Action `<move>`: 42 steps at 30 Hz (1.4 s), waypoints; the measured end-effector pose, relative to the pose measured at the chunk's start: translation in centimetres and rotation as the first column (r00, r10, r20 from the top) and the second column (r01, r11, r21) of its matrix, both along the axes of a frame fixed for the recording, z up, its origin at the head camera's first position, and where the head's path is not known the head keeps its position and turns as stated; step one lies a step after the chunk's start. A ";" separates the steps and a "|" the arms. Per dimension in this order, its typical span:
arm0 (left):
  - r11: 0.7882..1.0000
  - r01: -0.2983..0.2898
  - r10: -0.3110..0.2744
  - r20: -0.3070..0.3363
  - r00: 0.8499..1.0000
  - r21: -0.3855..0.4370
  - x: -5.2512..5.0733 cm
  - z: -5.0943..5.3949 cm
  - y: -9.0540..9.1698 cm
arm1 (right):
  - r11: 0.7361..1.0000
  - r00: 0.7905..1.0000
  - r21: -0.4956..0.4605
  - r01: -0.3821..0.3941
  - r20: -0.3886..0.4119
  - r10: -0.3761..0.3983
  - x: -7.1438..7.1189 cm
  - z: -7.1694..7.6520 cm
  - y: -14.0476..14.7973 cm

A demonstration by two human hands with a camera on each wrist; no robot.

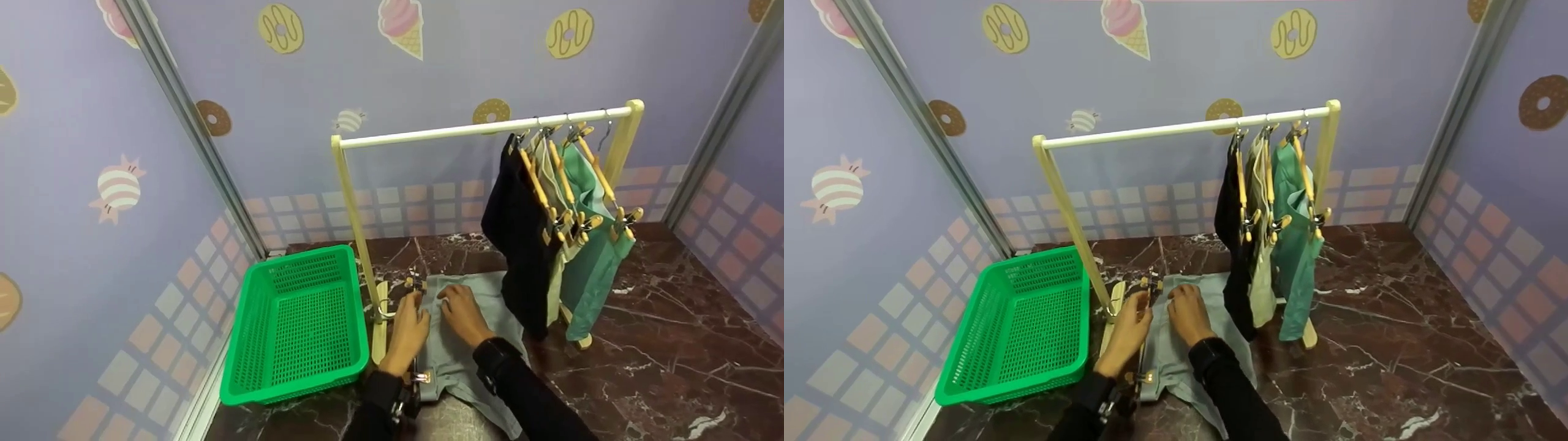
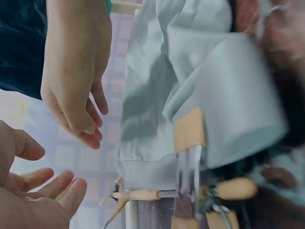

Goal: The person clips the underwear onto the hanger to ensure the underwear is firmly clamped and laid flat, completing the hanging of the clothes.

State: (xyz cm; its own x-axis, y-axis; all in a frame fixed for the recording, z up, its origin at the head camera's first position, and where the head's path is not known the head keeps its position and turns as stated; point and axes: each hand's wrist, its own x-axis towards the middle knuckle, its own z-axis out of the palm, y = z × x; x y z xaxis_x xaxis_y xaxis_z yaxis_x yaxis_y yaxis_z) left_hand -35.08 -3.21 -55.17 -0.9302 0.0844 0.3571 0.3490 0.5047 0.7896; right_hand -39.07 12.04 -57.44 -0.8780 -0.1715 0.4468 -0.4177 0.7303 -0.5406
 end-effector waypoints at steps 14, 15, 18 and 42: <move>0.988 0.079 -0.066 0.100 0.993 -0.133 -3.8 -1.4 1.6 | 0.998 0.992 0.065 0.022 0.122 -0.029 -5.4 -2.9 2.2; 0.986 0.081 -0.069 0.090 0.994 -0.145 -3.8 -1.5 1.6 | 0.997 0.991 0.081 0.014 0.130 -0.024 -6.2 -3.6 2.3; 0.984 0.085 -0.075 0.069 0.995 -0.154 -4.0 -1.6 1.7 | 0.991 0.992 0.133 -0.006 0.129 -0.012 -8.4 -5.6 2.5; 0.782 -0.250 -0.126 0.536 0.835 0.572 -7.8 0.3 0.2 | 0.972 0.975 -0.188 0.144 0.195 -0.107 -5.1 0.8 1.3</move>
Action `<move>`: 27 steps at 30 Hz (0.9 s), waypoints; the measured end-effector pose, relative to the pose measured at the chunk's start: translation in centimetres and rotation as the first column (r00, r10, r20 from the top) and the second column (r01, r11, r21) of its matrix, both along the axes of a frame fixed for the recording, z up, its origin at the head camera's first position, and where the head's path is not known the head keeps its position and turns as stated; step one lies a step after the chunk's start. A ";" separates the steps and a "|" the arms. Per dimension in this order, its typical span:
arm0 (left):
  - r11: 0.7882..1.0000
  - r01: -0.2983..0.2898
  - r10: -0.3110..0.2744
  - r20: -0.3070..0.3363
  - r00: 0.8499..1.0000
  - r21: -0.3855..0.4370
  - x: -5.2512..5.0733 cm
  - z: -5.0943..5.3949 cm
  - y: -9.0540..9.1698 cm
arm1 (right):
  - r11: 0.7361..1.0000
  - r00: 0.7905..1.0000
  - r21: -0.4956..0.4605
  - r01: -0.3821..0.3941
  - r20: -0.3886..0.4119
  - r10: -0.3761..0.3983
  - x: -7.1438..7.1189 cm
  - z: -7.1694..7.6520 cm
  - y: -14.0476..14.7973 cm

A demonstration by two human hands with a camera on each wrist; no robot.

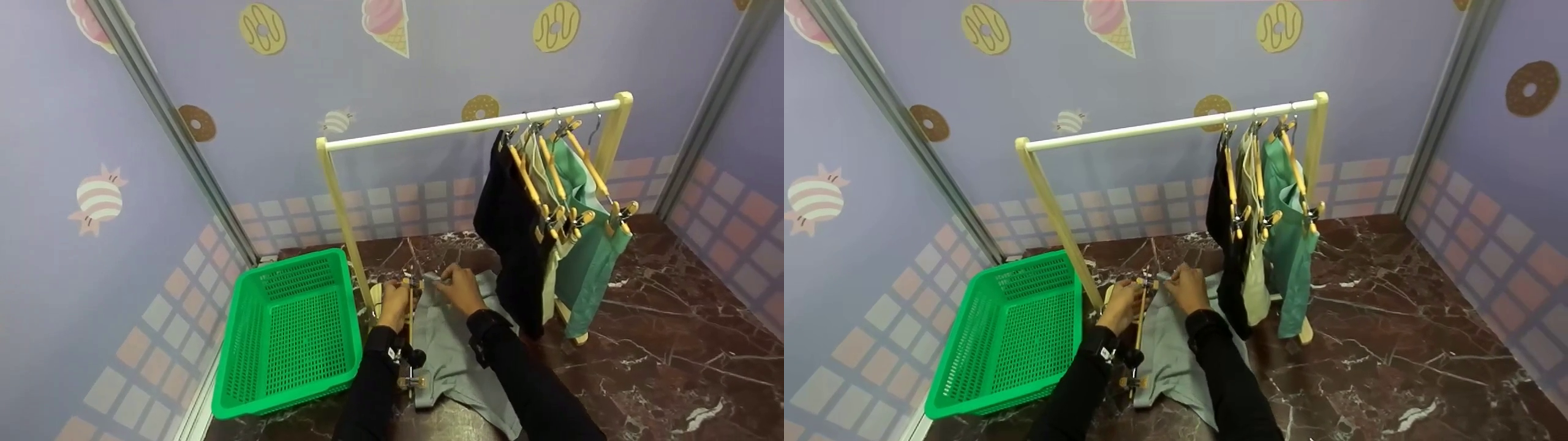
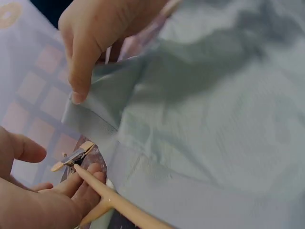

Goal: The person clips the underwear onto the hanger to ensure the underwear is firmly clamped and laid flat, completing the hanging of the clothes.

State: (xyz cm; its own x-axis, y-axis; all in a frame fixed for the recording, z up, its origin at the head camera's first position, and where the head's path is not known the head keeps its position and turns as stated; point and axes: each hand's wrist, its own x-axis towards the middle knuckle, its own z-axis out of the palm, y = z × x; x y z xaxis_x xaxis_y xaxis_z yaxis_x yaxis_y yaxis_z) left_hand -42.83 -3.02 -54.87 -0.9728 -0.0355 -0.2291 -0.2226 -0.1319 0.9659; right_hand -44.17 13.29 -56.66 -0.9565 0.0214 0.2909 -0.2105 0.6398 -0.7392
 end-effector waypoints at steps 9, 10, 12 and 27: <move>0.974 -0.028 0.020 0.038 0.999 0.224 -0.6 0.5 0.2 | 0.989 0.986 0.038 -0.143 0.090 0.139 0.7 1.7 1.4; 0.970 -0.031 0.023 0.035 0.999 0.240 -0.7 0.6 0.2 | 0.987 0.985 0.042 -0.152 0.084 0.148 0.8 1.8 1.6; 0.959 -0.041 0.034 0.028 0.999 0.279 -0.7 0.8 0.2 | 0.984 0.982 0.030 -0.174 0.074 0.172 1.0 1.9 2.0; 0.921 -0.005 0.003 0.005 1.000 0.389 -0.4 2.6 0.2 | 0.962 0.978 -0.187 -0.196 0.032 0.206 1.2 4.2 3.0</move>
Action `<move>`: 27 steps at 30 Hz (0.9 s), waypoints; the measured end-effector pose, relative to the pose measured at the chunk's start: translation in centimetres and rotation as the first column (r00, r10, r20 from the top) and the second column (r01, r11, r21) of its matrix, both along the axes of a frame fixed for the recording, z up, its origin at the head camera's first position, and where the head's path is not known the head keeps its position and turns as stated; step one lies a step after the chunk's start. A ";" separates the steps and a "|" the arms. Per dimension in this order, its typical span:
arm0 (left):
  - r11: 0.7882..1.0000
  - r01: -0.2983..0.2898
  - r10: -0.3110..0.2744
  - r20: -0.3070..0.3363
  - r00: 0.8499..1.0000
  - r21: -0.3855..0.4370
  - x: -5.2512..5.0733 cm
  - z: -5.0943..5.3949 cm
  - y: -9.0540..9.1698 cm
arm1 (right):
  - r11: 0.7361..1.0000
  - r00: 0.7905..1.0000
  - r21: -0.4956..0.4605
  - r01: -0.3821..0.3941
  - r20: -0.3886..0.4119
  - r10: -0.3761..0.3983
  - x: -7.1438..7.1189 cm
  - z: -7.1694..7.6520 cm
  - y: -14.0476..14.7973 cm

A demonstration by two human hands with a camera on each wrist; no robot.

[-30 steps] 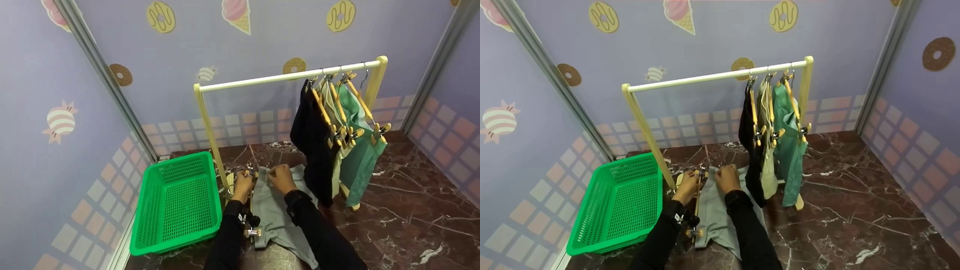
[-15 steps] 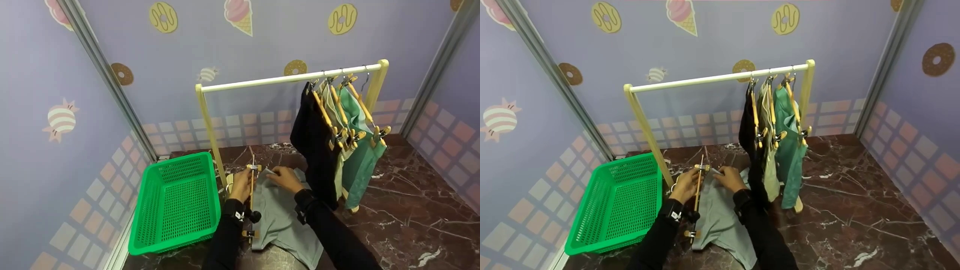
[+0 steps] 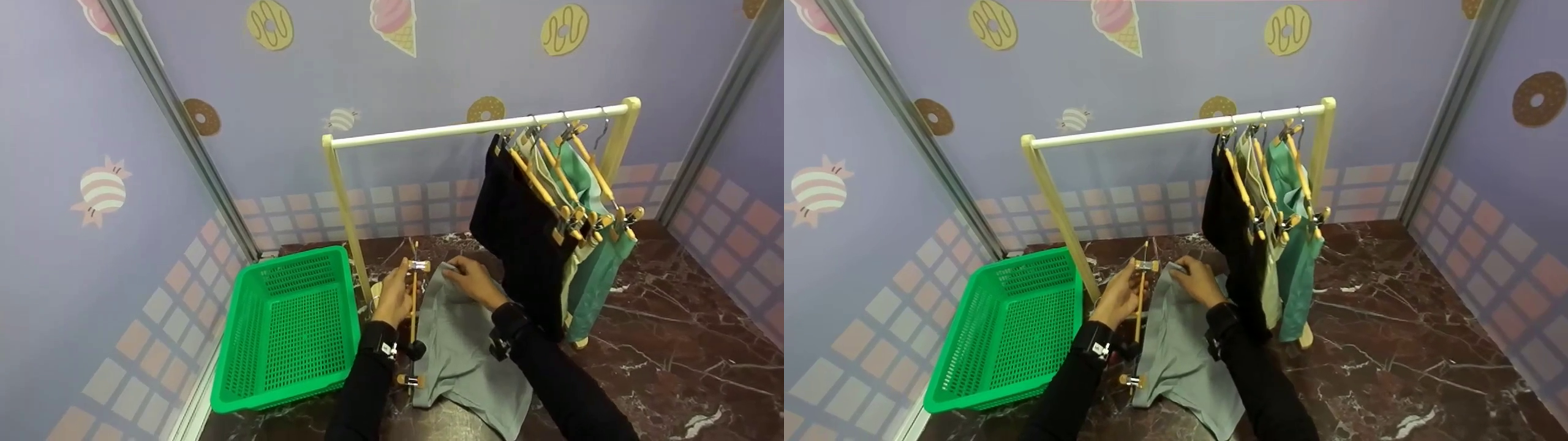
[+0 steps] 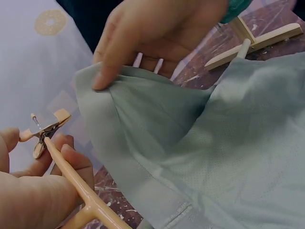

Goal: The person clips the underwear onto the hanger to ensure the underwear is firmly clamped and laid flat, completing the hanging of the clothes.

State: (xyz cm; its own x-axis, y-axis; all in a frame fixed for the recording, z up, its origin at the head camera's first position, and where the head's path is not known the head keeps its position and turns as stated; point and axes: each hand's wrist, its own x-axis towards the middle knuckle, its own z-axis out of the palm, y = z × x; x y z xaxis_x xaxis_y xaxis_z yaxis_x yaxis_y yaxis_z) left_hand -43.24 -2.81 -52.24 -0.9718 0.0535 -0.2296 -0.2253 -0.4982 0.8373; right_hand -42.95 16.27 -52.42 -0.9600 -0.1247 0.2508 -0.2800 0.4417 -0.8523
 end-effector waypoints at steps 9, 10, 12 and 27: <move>0.998 -0.004 -0.006 -0.154 0.988 -0.064 0.3 0.3 0.9 | 0.992 0.998 -0.128 -0.012 0.062 0.020 -0.7 2.2 -0.1; 0.997 -0.014 0.001 -0.174 0.985 -0.074 0.3 0.3 1.0 | 0.991 0.998 -0.136 -0.007 0.066 0.017 -0.7 2.3 0.0; 0.996 -0.040 0.021 -0.213 0.977 -0.086 0.4 0.3 1.2 | 0.993 0.998 -0.116 0.005 0.064 0.002 -0.8 2.5 0.1; 0.957 -0.248 0.194 -0.306 0.932 -0.149 0.7 0.7 1.7 | 0.973 0.990 -0.230 -0.028 0.131 0.059 -1.1 2.8 0.6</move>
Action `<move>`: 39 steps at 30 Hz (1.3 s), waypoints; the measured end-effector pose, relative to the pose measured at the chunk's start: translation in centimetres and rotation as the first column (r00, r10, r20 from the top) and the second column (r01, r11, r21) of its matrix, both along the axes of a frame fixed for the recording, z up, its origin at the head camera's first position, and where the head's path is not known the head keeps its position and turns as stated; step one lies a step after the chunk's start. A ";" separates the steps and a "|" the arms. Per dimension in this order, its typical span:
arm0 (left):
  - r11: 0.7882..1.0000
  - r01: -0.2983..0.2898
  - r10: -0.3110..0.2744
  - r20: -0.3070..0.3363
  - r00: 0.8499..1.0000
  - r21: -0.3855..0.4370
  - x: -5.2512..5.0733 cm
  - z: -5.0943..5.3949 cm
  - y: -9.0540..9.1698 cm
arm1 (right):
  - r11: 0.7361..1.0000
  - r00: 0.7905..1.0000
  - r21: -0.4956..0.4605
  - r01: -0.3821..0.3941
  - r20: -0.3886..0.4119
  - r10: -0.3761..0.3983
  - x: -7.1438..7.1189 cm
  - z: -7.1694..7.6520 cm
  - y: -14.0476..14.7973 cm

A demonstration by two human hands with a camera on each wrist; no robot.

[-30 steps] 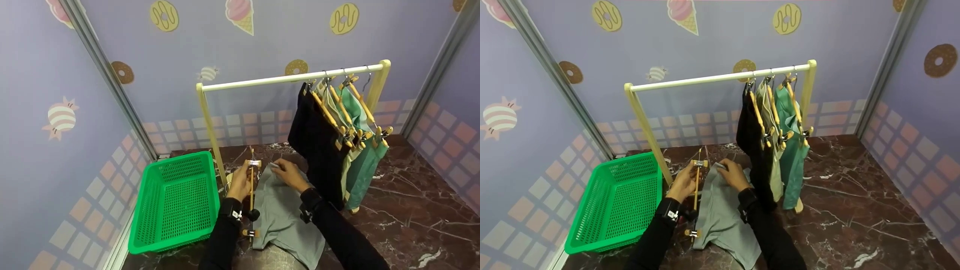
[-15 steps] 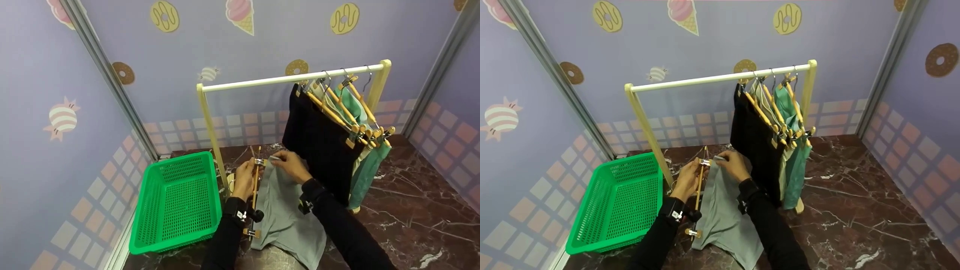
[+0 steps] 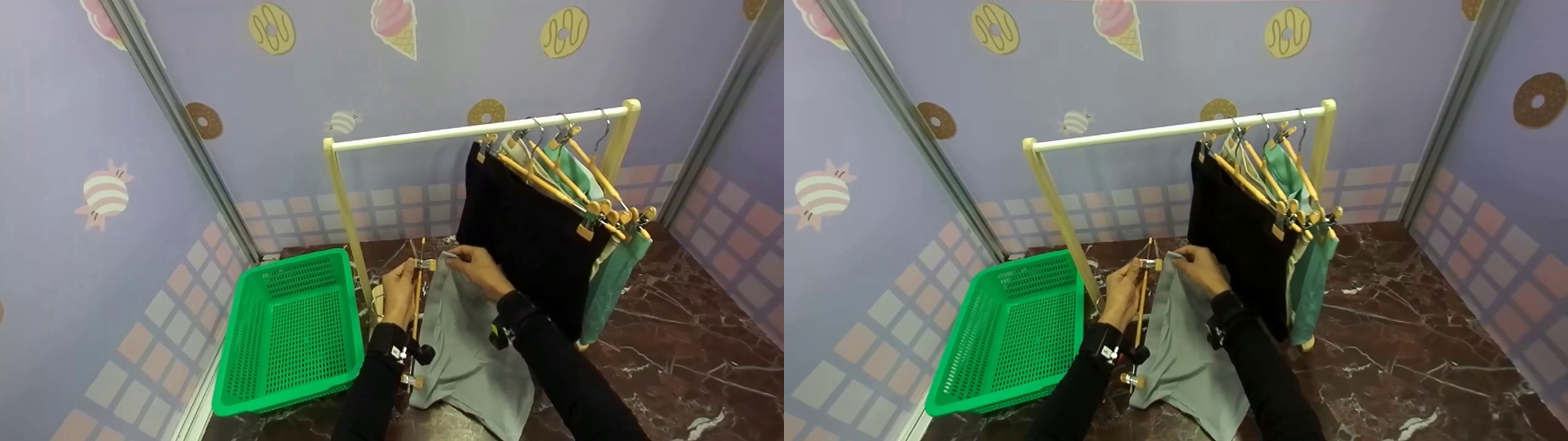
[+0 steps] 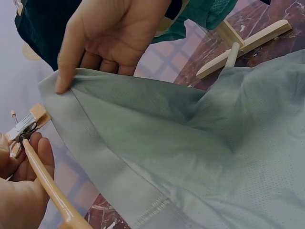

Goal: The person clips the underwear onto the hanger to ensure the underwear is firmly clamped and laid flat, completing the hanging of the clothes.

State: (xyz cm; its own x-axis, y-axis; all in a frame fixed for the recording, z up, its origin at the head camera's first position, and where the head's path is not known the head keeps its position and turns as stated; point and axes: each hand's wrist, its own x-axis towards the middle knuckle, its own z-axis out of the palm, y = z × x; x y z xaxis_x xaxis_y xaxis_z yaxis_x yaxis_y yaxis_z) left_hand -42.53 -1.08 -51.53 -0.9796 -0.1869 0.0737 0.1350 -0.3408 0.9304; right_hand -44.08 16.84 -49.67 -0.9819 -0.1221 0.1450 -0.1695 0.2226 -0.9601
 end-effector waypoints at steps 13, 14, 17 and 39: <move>0.991 -0.035 0.024 -0.084 0.996 -0.128 0.5 -0.2 0.3 | 0.991 0.996 -0.098 -0.086 -0.011 0.085 -0.2 0.2 0.2; 0.991 -0.031 0.019 -0.091 0.996 -0.133 0.5 -0.2 0.4 | 0.991 0.997 -0.105 -0.081 -0.016 0.080 -0.2 0.3 0.1; 0.992 -0.010 -0.003 -0.102 0.995 -0.129 0.6 -0.2 0.5 | 0.992 0.998 -0.112 -0.061 -0.032 0.058 -0.2 0.4 -0.1; 0.986 0.096 -0.106 -0.065 0.992 -0.139 0.4 0.1 0.3 | 0.962 0.998 -0.268 0.060 0.008 -0.060 -0.8 0.9 -1.5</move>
State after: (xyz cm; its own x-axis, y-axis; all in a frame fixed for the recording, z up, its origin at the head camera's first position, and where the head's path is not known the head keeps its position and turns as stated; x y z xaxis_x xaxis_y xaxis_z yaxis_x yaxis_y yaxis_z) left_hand -42.14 -0.75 -51.39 -0.9841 -0.0711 0.1625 0.1746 -0.2275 0.9580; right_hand -44.85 15.31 -48.76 -0.9862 -0.0193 0.1644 -0.1637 -0.0326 -0.9860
